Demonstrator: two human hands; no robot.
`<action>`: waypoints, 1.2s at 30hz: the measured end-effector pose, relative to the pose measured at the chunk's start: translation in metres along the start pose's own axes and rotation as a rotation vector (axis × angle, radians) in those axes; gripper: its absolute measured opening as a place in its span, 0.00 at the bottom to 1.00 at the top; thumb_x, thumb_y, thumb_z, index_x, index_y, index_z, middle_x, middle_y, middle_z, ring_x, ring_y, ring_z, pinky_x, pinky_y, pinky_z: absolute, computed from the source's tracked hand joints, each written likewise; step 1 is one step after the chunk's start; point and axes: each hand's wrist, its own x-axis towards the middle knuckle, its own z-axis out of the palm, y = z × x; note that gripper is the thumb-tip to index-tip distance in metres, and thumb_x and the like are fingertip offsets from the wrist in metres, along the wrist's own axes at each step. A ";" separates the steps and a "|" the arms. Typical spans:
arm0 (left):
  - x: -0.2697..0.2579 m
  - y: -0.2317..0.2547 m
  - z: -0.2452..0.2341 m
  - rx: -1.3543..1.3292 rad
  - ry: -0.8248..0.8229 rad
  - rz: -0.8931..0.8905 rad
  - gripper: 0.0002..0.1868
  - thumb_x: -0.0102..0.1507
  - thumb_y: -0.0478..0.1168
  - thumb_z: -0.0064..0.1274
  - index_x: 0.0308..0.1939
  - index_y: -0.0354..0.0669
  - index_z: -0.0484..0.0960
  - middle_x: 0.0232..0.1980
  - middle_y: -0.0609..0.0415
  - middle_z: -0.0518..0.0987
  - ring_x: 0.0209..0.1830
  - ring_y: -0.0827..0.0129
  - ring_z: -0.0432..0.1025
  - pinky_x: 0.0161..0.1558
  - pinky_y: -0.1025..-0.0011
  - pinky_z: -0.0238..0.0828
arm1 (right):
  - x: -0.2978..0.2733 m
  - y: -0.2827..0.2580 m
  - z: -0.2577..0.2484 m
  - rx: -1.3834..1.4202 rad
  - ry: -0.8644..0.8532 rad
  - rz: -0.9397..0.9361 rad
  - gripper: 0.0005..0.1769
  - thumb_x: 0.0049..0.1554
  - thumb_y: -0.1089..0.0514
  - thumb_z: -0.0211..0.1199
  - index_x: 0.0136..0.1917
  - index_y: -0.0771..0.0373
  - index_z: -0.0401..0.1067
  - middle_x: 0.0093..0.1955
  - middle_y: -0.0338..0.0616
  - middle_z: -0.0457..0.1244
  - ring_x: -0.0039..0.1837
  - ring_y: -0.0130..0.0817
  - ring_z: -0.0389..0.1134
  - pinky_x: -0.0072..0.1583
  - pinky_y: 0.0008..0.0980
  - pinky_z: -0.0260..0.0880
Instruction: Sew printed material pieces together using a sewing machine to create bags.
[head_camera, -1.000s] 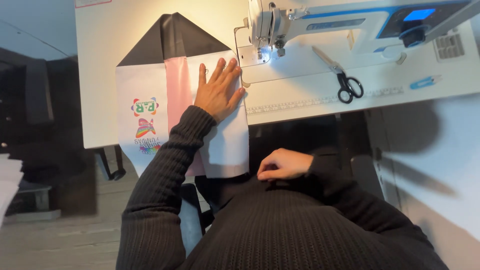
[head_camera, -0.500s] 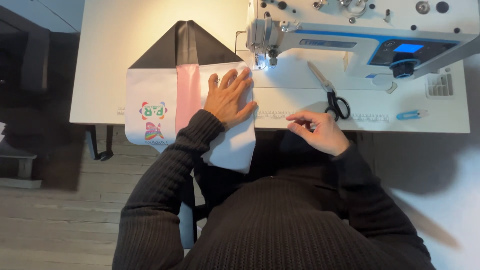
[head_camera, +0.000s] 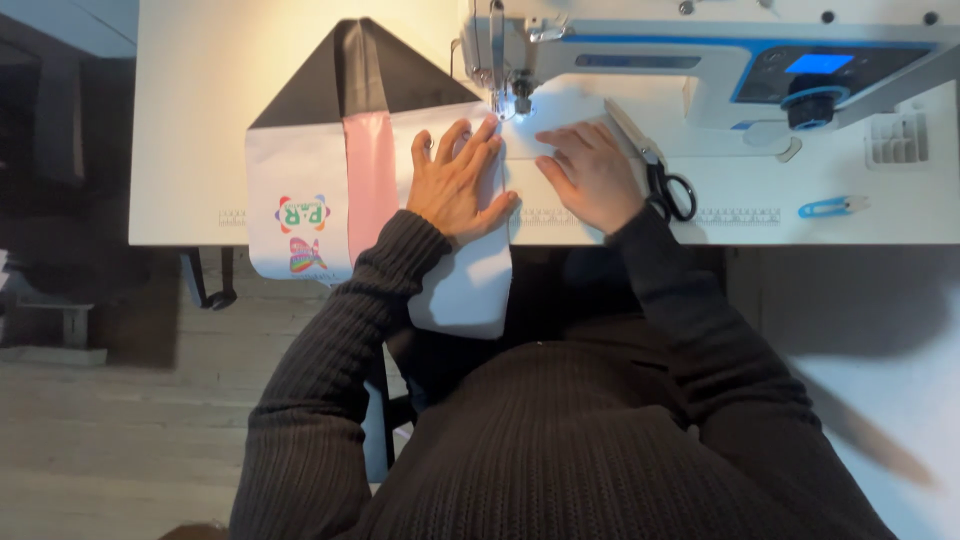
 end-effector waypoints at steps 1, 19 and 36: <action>0.001 -0.003 0.002 0.003 0.026 0.008 0.42 0.62 0.65 0.51 0.67 0.34 0.72 0.79 0.49 0.61 0.75 0.48 0.55 0.67 0.36 0.42 | 0.009 0.005 0.004 -0.068 0.016 -0.074 0.15 0.61 0.58 0.67 0.61 0.59 0.76 0.51 0.43 0.66 0.58 0.47 0.66 0.62 0.42 0.66; 0.009 -0.011 0.012 0.010 -0.006 -0.025 0.50 0.62 0.72 0.50 0.72 0.35 0.68 0.79 0.42 0.60 0.77 0.46 0.53 0.68 0.35 0.37 | 0.039 0.010 0.045 -0.317 -0.047 -0.119 0.23 0.58 0.60 0.63 0.66 0.54 0.74 0.49 0.47 0.59 0.53 0.47 0.61 0.54 0.46 0.63; 0.019 -0.030 0.008 -0.040 -0.070 -0.001 0.48 0.60 0.71 0.52 0.71 0.37 0.68 0.81 0.42 0.57 0.79 0.45 0.51 0.68 0.35 0.39 | 0.038 0.020 0.058 -0.379 -0.046 -0.109 0.24 0.60 0.54 0.63 0.70 0.56 0.72 0.52 0.52 0.60 0.57 0.49 0.61 0.57 0.48 0.62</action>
